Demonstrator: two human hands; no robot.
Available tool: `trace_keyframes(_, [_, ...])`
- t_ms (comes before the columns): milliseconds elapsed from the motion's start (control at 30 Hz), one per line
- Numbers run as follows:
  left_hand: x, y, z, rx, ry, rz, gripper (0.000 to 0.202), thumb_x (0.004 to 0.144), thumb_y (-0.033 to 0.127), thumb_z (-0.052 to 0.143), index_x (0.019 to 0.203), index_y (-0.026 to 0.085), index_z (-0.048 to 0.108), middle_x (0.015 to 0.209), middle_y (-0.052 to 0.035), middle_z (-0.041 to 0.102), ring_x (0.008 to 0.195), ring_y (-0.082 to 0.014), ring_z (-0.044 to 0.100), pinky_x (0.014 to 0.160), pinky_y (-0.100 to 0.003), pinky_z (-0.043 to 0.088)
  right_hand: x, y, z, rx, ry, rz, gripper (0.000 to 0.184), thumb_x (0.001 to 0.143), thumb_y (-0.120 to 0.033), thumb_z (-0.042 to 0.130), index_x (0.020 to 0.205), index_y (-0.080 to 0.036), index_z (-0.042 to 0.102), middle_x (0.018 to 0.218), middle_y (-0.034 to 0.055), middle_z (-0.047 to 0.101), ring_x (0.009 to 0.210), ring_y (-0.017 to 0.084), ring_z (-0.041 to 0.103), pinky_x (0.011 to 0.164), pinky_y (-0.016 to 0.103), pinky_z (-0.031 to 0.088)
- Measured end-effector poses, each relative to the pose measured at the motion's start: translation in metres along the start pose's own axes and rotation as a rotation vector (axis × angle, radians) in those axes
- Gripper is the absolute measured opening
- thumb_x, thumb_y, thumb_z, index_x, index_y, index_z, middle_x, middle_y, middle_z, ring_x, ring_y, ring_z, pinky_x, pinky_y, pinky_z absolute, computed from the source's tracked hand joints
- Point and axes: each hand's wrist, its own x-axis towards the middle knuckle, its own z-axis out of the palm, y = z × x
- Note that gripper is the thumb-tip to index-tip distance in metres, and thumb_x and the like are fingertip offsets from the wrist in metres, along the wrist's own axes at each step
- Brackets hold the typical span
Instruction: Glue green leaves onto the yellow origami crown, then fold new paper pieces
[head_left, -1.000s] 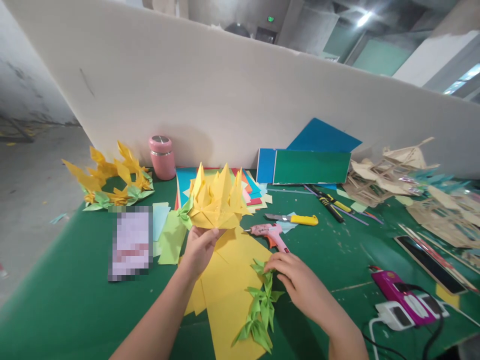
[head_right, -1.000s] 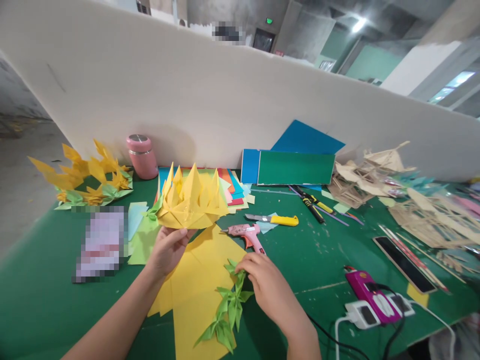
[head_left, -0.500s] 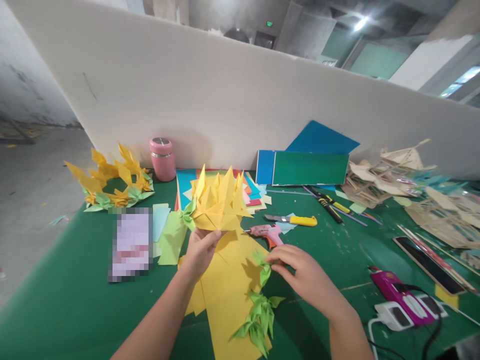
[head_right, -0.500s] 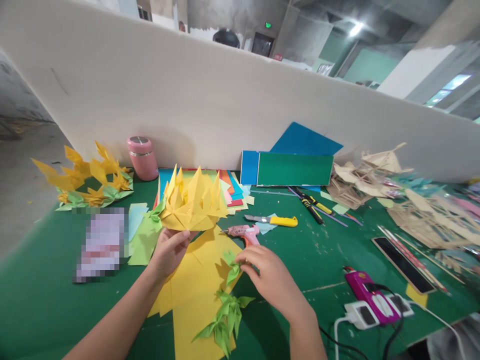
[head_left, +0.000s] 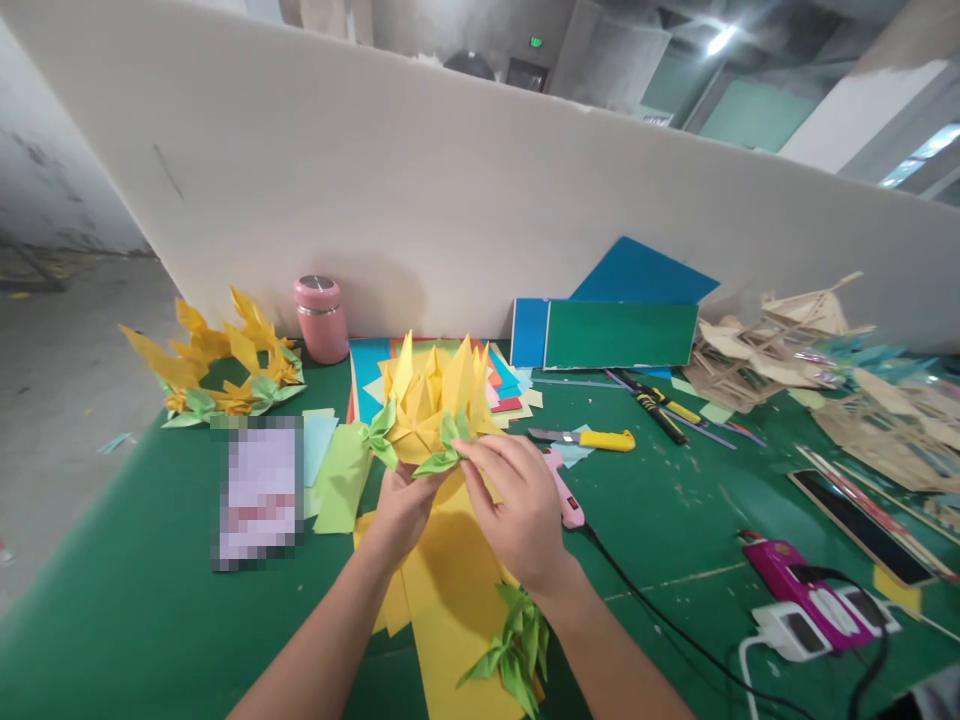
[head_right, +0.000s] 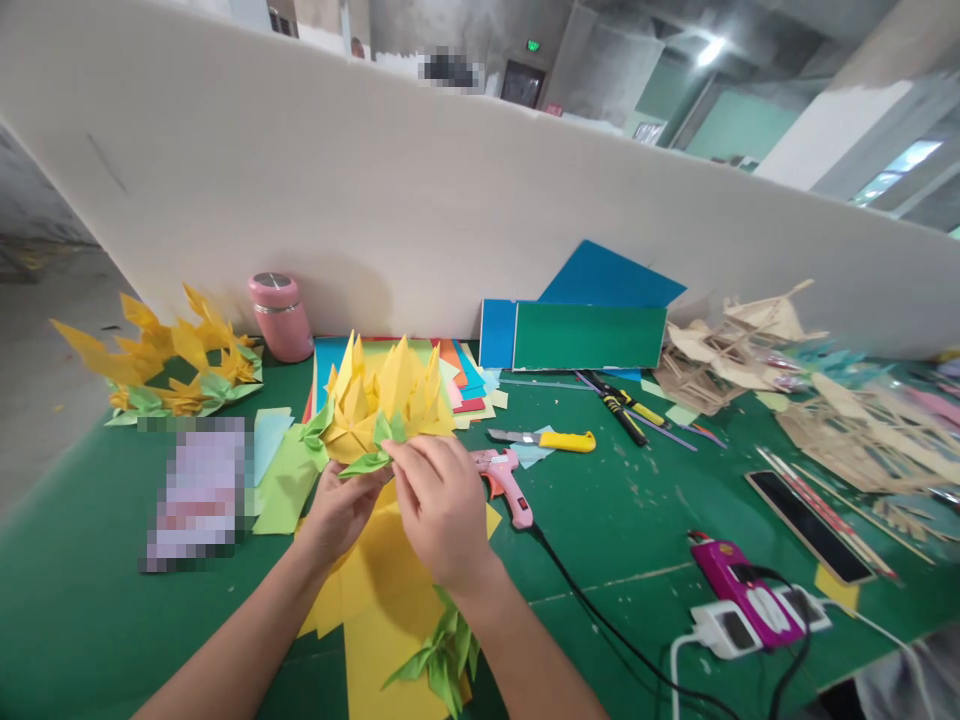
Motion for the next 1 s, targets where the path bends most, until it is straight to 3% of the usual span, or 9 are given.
trace_keyframes(167, [-0.0012,0.0002,0.0033,0.001,0.002,-0.012,0.022,0.053,0.023,0.082,0.07,0.023,0.069,0.061,-0.0001,0.071,0.091,-0.0263,0.068,0.085,-0.035,0.051,-0.0044,0.0028,0.0033,-0.015,0.01,-0.015,0.031,0.091,-0.011,0.044,0.111,-0.021,0.066,0.086,0.0076,0.067,0.081,0.02,0.062,0.07,0.034,0.052])
trace_keyframes(333, [-0.0006,0.0005,0.0024,0.006,-0.014,-0.018,0.029,0.055,0.025,0.081,0.082,0.023,0.071,0.071,-0.0015,0.074,0.101,-0.0276,0.066,0.088,-0.036,0.05,-0.0027,0.0022,0.0052,-0.046,0.008,-0.034,0.03,0.092,-0.01,0.044,0.108,-0.02,0.067,0.083,0.0075,0.067,0.078,0.02,0.061,0.068,0.034,0.051])
trace_keyframes(400, [-0.0006,0.0004,0.0015,-0.004,-0.026,-0.015,0.025,0.055,0.026,0.082,0.078,0.023,0.072,0.072,-0.0025,0.075,0.101,-0.029,0.065,0.088,-0.037,0.051,-0.0033,0.0019,0.0064,-0.053,0.007,-0.033,0.03,0.092,-0.009,0.043,0.107,-0.019,0.067,0.081,0.0073,0.066,0.076,0.02,0.06,0.067,0.033,0.05])
trace_keyframes(600, [-0.0014,-0.0004,0.0005,-0.033,-0.025,-0.02,0.022,0.055,0.029,0.085,0.072,0.022,0.072,0.072,-0.0022,0.074,0.085,-0.024,0.069,0.082,-0.035,0.053,-0.0033,0.0023,0.0079,-0.061,-0.025,-0.057,0.025,0.092,-0.009,0.045,0.104,-0.014,0.067,0.081,0.008,0.067,0.078,0.02,0.06,0.068,0.033,0.05])
trace_keyframes(833, [-0.0008,-0.0038,-0.0018,-0.044,0.026,-0.061,0.023,0.052,0.029,0.088,0.066,0.021,0.072,0.066,-0.0005,0.072,0.075,-0.0194,0.068,0.085,-0.034,0.051,0.0003,0.0042,0.0062,-0.051,-0.08,-0.053,0.026,0.093,-0.01,0.042,0.102,-0.016,0.066,0.084,0.0079,0.069,0.08,0.02,0.061,0.071,0.034,0.051])
trace_keyframes(1000, [-0.0007,-0.0026,0.0008,-0.072,0.076,-0.078,0.027,0.046,0.03,0.09,0.062,0.019,0.072,0.061,0.0003,0.071,0.067,-0.0163,0.067,0.076,-0.029,0.053,0.0037,0.0031,0.0043,-0.038,-0.135,-0.083,0.028,0.094,-0.011,0.04,0.101,-0.015,0.066,0.083,0.0074,0.069,0.078,0.02,0.061,0.07,0.033,0.05])
